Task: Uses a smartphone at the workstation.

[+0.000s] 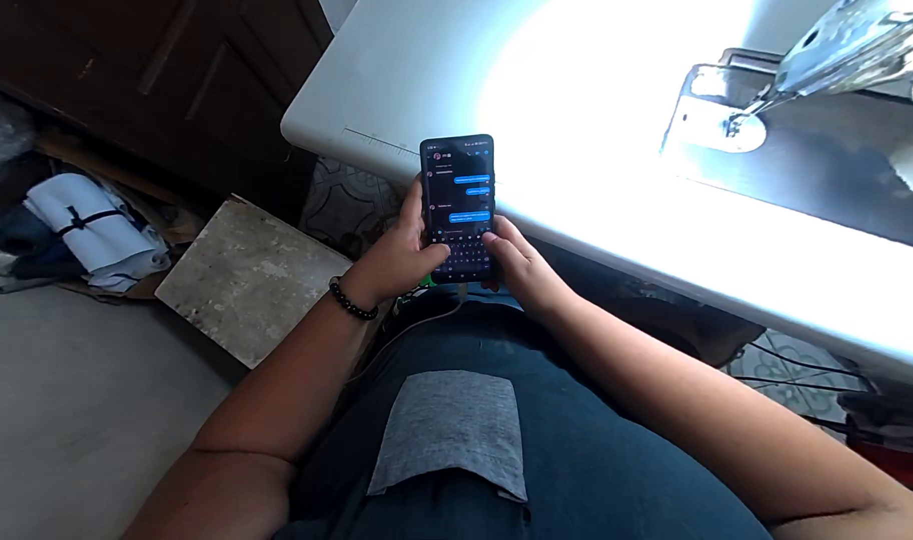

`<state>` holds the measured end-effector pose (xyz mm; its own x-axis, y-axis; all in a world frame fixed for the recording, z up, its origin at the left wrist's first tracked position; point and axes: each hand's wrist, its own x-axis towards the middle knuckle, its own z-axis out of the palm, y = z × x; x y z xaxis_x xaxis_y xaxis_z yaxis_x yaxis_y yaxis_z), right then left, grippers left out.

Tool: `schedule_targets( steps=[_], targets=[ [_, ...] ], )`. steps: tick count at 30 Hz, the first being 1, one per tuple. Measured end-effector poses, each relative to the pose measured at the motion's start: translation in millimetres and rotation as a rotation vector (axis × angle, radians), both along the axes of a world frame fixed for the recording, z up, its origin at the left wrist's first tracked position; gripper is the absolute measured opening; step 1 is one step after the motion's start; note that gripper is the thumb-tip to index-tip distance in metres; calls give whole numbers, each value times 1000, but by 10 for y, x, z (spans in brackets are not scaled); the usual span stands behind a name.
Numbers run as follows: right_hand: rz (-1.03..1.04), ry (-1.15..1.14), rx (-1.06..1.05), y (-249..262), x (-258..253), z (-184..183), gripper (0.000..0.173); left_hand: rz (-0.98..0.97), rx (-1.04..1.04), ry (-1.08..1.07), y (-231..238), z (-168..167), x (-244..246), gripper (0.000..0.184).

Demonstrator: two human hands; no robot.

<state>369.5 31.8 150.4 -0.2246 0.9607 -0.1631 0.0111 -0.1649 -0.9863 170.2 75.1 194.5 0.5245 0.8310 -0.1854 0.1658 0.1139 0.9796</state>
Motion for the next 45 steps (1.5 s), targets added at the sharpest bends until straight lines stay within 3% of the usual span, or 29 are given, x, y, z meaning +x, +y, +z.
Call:
schedule_targets(
  steps=[6,16,23,31,40,45],
  targets=[
    [74,-11,58,-80,-42,12,76,47,38,-11,8,16,14,91],
    [83,-64,91,-75,-40,22,72,77,82,-28,4,8,47,89],
    [120,-29,72,-80,-60,39,86,197,127,5,16,6,120,85],
    [241,-138,33,-82,-139,109,85,353,250,361,114,-125,217,113],
    [404,-264,-51,-64,-172,152,77,334,312,479,126,-267,175,105],
    [533,-373,-37,-19,-90,59,74,314,383,673,70,-375,-20,107]
  ],
)
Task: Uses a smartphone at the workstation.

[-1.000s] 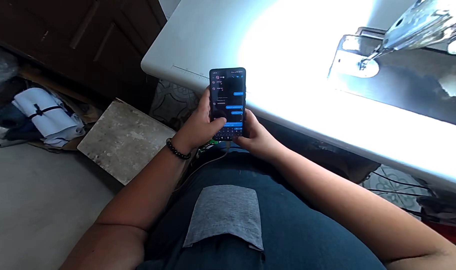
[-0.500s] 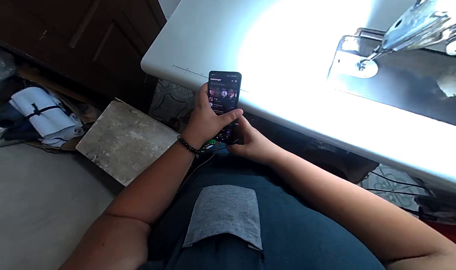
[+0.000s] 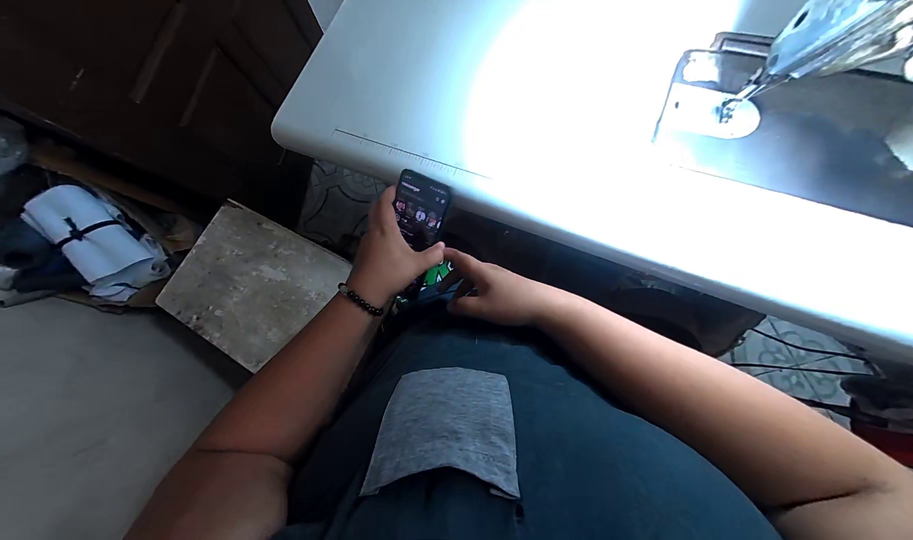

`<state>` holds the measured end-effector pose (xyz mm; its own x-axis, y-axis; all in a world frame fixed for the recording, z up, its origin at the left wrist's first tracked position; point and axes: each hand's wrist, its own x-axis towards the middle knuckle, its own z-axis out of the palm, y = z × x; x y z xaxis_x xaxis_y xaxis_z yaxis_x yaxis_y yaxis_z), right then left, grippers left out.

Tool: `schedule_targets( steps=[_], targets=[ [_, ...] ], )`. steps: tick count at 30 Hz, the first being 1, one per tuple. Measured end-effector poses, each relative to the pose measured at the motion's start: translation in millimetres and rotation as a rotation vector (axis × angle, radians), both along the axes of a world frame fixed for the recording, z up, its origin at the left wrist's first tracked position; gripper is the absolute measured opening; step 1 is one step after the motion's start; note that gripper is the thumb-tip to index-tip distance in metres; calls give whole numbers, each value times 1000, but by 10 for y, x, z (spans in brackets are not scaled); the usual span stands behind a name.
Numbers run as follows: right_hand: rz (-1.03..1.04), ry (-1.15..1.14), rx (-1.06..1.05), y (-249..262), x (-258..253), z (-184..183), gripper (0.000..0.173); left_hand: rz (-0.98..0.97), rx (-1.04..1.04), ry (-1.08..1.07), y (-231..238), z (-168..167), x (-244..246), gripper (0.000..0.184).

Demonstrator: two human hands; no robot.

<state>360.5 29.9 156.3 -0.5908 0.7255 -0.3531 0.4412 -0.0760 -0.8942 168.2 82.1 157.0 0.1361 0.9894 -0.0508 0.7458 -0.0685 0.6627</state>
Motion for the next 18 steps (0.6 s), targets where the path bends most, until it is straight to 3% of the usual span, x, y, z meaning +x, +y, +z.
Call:
schedule_targets(
  steps=[4,11,14,18],
  targets=[
    [37,-70,39,17,171,-21,65,53,-89,320,-5,-196,-381,106],
    [-170,43,-51,-186,784,-11,38,107,-594,624,-262,-1149,-1207,112],
    [-326,120,-102,-471,1163,-12,34,71,-676,627,-547,-1284,-1210,94],
    [-610,167,-207,-1086,1778,7,37,-17,-615,705,-683,-1390,-1144,61]
  ],
)
